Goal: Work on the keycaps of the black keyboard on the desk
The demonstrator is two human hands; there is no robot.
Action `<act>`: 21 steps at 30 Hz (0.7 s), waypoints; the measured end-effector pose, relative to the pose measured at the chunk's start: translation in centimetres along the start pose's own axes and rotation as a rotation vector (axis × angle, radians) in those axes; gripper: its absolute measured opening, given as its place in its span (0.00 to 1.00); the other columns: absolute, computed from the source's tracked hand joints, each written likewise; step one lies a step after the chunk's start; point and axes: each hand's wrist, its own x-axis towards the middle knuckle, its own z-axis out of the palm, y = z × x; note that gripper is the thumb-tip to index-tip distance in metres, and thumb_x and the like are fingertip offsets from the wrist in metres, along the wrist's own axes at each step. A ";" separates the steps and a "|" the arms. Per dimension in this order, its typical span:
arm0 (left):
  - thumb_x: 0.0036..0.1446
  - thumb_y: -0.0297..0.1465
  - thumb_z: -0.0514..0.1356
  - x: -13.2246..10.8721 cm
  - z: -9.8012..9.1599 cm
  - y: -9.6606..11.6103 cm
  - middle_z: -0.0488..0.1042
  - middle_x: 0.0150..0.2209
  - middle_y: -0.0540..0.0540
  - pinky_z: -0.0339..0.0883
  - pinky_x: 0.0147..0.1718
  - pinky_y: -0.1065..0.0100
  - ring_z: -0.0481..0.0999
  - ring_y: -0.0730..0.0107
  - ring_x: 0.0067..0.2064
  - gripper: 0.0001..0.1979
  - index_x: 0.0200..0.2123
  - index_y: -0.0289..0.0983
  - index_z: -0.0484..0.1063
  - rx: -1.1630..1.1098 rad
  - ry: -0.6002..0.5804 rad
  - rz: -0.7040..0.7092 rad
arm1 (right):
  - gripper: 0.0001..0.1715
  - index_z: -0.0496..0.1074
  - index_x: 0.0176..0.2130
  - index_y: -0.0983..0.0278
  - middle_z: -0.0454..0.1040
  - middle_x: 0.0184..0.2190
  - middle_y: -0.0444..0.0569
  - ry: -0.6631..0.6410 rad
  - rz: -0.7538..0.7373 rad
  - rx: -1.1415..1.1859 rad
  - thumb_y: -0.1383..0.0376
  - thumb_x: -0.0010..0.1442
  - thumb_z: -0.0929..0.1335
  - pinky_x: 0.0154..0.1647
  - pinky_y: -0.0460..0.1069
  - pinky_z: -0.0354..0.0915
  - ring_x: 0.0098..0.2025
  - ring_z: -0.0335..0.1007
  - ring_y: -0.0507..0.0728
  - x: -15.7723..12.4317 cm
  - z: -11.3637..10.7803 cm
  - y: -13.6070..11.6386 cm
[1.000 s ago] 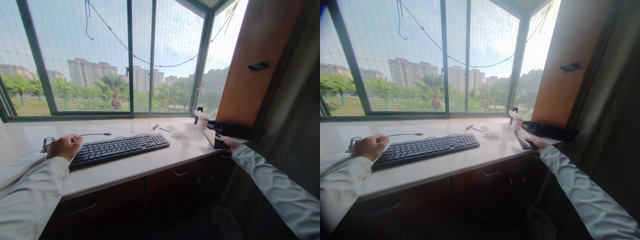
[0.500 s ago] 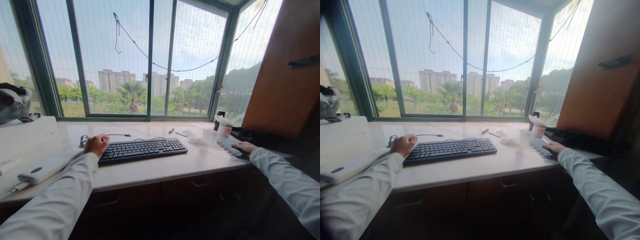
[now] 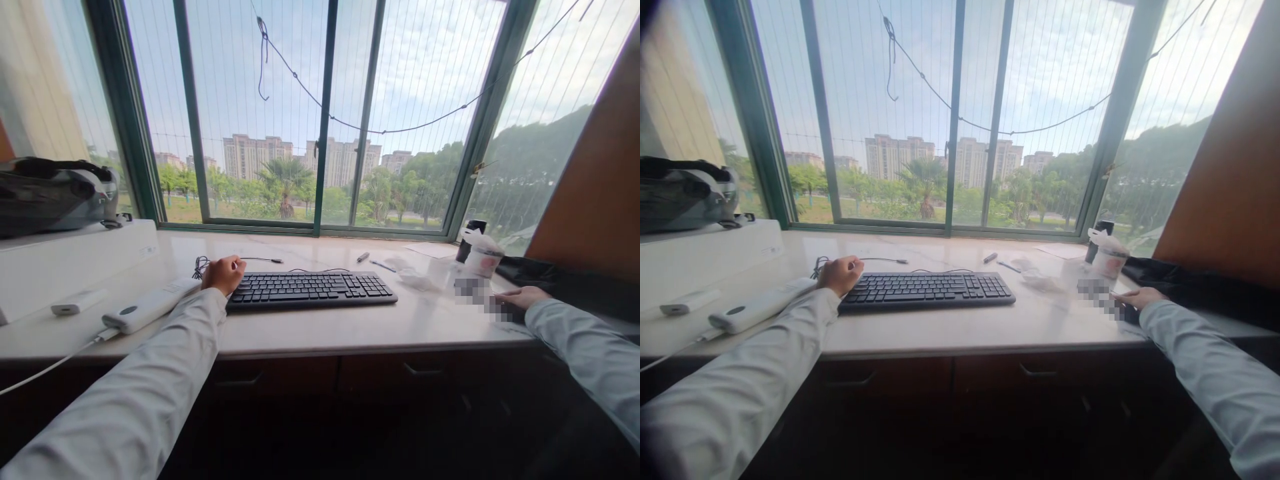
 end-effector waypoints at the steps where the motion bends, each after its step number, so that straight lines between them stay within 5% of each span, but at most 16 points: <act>1: 0.53 0.42 0.50 0.0 0.0 0.0 0.78 0.32 0.44 0.57 0.31 0.67 0.73 0.59 0.35 0.19 0.34 0.40 0.77 -0.001 0.003 -0.001 | 0.32 0.66 0.10 0.61 0.73 0.44 0.70 0.046 0.017 -0.018 0.42 0.50 0.67 0.53 0.65 0.53 0.52 0.70 0.67 -0.2 0.1 0.0; 5: 0.53 0.41 0.50 -0.1 0.0 0.0 0.78 0.31 0.44 0.57 0.31 0.67 0.73 0.59 0.36 0.18 0.33 0.40 0.77 -0.006 0.008 -0.006 | 0.32 0.65 0.08 0.59 0.72 0.49 0.68 0.115 0.086 -0.193 0.40 0.45 0.69 0.54 0.66 0.48 0.59 0.61 0.67 -0.7 0.4 0.1; 8: 0.54 0.41 0.50 -0.1 -0.1 0.2 0.78 0.32 0.44 0.57 0.31 0.67 0.74 0.59 0.37 0.18 0.34 0.40 0.77 -0.006 -0.002 -0.006 | 0.29 0.65 0.08 0.60 0.75 0.43 0.70 0.046 0.030 -0.268 0.47 0.47 0.71 0.54 0.66 0.50 0.57 0.65 0.66 -1.6 0.7 -0.6; 10: 0.54 0.41 0.50 -0.2 -0.2 0.2 0.78 0.32 0.44 0.57 0.31 0.68 0.73 0.60 0.36 0.18 0.34 0.39 0.77 0.003 -0.014 -0.003 | 0.22 0.68 0.11 0.61 0.77 0.38 0.68 0.000 -0.056 -0.314 0.55 0.47 0.73 0.53 0.66 0.53 0.53 0.68 0.65 -2.8 1.1 -1.8; 12: 0.54 0.41 0.50 -0.2 -0.3 0.3 0.77 0.31 0.44 0.57 0.31 0.67 0.73 0.60 0.35 0.18 0.33 0.39 0.77 0.011 -0.023 0.007 | 0.09 0.74 0.21 0.61 0.77 0.37 0.64 -0.053 -0.303 -0.463 0.61 0.46 0.73 0.50 0.67 0.57 0.48 0.70 0.67 -4.4 2.1 -3.3; 17: 0.54 0.41 0.50 -0.2 -0.5 0.3 0.76 0.32 0.44 0.56 0.31 0.67 0.71 0.61 0.34 0.18 0.32 0.39 0.76 0.031 -0.053 0.025 | 0.10 0.77 0.35 0.61 0.75 0.43 0.54 -0.137 -0.560 -0.470 0.61 0.54 0.69 0.53 0.57 0.56 0.47 0.68 0.60 -9.0 7.2 -7.5; 21: 0.54 0.41 0.50 -0.2 -0.8 0.5 0.76 0.33 0.44 0.56 0.32 0.67 0.70 0.62 0.33 0.17 0.33 0.39 0.75 0.080 -0.075 0.007 | 0.14 0.76 0.38 0.62 0.75 0.40 0.51 -0.245 -0.781 -0.508 0.59 0.60 0.64 0.55 0.55 0.52 0.46 0.66 0.58 -13.4 12.7 -11.4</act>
